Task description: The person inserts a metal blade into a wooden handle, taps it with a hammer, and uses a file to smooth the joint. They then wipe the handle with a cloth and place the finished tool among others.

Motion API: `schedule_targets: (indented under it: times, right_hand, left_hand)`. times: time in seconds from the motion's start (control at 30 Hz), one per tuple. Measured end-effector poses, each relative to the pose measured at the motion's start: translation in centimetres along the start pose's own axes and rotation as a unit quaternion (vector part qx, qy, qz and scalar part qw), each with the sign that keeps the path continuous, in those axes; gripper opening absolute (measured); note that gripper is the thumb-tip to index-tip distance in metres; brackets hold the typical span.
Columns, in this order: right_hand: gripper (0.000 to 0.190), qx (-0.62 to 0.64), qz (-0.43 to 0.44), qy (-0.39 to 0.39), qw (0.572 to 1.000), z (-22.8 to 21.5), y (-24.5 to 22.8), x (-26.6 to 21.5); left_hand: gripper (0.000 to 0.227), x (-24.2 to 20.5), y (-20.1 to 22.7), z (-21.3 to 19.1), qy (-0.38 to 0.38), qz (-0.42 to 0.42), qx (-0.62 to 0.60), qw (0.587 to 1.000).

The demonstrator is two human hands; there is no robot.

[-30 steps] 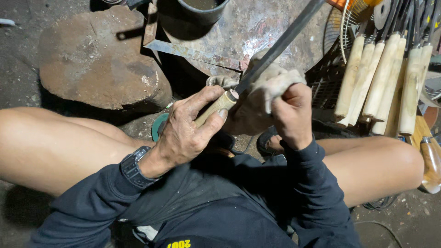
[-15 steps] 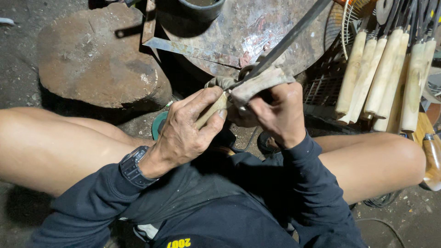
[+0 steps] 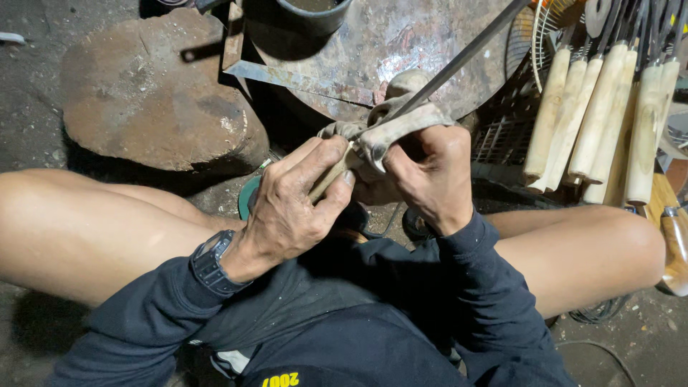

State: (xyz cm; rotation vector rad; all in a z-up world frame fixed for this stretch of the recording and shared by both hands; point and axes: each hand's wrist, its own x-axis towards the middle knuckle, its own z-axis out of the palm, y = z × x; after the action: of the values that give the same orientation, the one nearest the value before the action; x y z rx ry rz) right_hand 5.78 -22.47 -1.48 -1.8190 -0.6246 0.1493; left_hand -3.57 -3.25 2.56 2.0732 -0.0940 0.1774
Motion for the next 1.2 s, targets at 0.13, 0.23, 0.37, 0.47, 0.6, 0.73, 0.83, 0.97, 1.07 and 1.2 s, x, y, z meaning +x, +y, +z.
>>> schedule_targets:
  times: [0.13,0.23,0.37,0.47,0.6,0.73,0.83,0.97,1.07,1.2]
  right_hand:
    - [0.013,0.007,0.063,-0.019,0.998,-0.1,0.0,0.2]
    - [0.018,0.077,0.085,-0.046,0.992,-0.1,1.9,-0.1]
    - [0.017,0.202,0.163,-0.023,0.965,-0.1,3.7,-0.8]
    - [0.009,0.354,0.180,-0.012,0.918,-0.2,3.5,-1.2]
    - [0.007,0.312,0.135,-0.033,0.940,-0.1,2.3,-1.3]
    - [0.011,0.276,0.099,-0.045,0.955,0.7,1.7,-1.1]
    - [0.015,0.241,0.071,-0.027,0.968,0.8,2.2,-0.9]
    - [0.015,0.349,0.151,0.021,0.925,-0.4,3.3,-0.4]
    - [0.015,0.352,0.145,-0.019,0.924,-0.6,3.7,-1.5]
    - [0.020,0.314,0.161,-0.072,0.933,0.2,3.1,-2.8]
  left_hand:
    - [0.022,-0.1,-0.3,0.1,-0.004,-0.016,-0.037,0.999]
    - [0.025,0.0,-0.6,0.1,-0.007,-0.044,-0.079,0.996]
    - [0.037,-0.5,-1.0,-1.1,-0.025,-0.094,-0.250,0.963]
    - [0.039,-0.8,-1.4,-1.2,-0.039,-0.139,-0.384,0.912]
    - [0.039,-1.0,-1.9,-1.0,-0.063,-0.172,-0.392,0.902]
    - [0.037,-1.2,-2.1,-0.5,-0.078,-0.155,-0.297,0.939]
    - [0.035,-1.3,-2.0,-0.4,-0.109,-0.179,-0.364,0.908]
    - [0.039,-0.4,-2.0,-1.1,-0.159,-0.197,-0.459,0.852]
    - [0.038,-0.3,-2.3,-0.6,-0.096,-0.260,-0.518,0.809]
    - [0.039,-0.8,-2.6,-0.8,-0.085,-0.275,-0.510,0.810]
